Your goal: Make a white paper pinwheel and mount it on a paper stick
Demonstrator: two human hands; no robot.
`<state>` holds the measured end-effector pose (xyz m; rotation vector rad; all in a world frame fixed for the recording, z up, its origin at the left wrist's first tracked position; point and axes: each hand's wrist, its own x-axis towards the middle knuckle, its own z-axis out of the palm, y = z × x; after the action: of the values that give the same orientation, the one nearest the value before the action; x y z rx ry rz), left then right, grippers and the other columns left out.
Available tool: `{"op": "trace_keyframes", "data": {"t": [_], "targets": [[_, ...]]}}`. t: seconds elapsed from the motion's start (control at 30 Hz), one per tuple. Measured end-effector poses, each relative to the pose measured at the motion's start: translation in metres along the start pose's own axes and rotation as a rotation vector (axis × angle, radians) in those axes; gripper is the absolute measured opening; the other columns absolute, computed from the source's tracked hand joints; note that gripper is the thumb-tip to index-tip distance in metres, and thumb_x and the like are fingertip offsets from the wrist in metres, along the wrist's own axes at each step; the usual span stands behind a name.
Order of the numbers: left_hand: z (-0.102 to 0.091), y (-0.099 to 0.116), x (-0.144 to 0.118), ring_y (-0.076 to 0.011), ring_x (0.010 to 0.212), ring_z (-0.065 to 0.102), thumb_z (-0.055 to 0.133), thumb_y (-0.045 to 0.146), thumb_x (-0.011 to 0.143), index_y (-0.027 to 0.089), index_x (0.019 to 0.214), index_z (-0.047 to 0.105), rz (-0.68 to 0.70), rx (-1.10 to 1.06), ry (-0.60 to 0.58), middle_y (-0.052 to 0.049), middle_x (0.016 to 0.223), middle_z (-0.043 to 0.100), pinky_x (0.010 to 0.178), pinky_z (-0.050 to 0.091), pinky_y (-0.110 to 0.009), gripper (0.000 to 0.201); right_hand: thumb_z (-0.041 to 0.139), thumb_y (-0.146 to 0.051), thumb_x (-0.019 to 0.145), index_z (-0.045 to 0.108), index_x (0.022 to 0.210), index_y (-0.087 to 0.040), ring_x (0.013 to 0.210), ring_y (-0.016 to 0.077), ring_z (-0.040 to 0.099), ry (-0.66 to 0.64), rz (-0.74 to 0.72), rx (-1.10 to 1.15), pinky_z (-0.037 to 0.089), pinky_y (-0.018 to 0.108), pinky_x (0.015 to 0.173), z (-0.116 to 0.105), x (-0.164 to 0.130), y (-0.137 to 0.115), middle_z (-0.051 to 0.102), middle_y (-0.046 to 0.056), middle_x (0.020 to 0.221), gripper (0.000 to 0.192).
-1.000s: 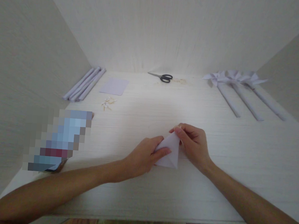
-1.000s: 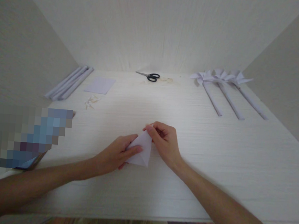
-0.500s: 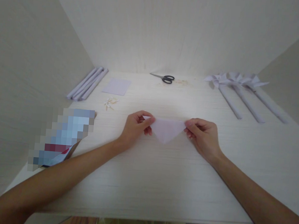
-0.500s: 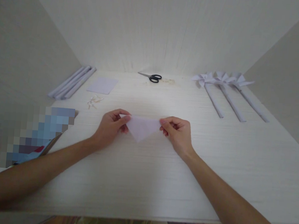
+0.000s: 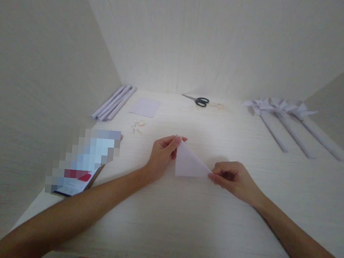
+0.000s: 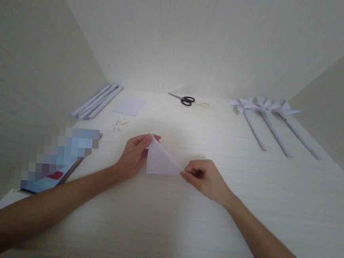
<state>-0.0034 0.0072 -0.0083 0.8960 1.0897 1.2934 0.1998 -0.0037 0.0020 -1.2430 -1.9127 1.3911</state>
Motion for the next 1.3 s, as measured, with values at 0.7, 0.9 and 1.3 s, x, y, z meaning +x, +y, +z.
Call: {"op": "trace_keyframes", "data": {"t": [0.7, 0.9, 1.3], "targets": [[0.0059, 0.0033, -0.0012, -0.0087, 0.055, 0.047, 0.059, 0.034, 0.067, 0.014, 0.074, 0.065, -0.044, -0.131, 0.026, -0.003, 0.069, 0.062, 0.052, 0.037, -0.022, 0.022, 0.052, -0.031, 0.074, 0.044, 0.05, -0.017, 0.044, 0.0075, 0.034, 0.003, -0.068, -0.214, 0.025, 0.021, 0.039, 0.0034, -0.0021, -0.0016, 0.038, -0.003, 0.049, 0.028], [0.0059, 0.0033, -0.0005, -0.0082, 0.055, 0.048, 0.059, 0.032, 0.067, 0.015, 0.074, 0.065, -0.025, -0.133, 0.029, -0.003, 0.069, 0.063, 0.052, 0.037, -0.021, 0.019, 0.052, -0.031, 0.074, 0.044, 0.05, -0.017, 0.044, 0.0076, 0.034, 0.005, -0.079, -0.233, 0.025, 0.02, 0.039, 0.0031, -0.0015, -0.0011, 0.038, -0.003, 0.049, 0.028], [0.0065, 0.0044, -0.0001, -0.0083, 0.055, 0.049, 0.059, 0.029, 0.068, 0.016, 0.072, 0.066, -0.026, -0.181, 0.022, -0.002, 0.066, 0.063, 0.052, 0.038, -0.021, 0.015, 0.05, -0.031, 0.075, 0.043, 0.051, -0.016, 0.045, 0.0074, 0.033, -0.021, -0.06, -0.261, 0.026, 0.02, 0.04, 0.0018, -0.0017, -0.0013, 0.037, -0.003, 0.049, 0.029]]}}
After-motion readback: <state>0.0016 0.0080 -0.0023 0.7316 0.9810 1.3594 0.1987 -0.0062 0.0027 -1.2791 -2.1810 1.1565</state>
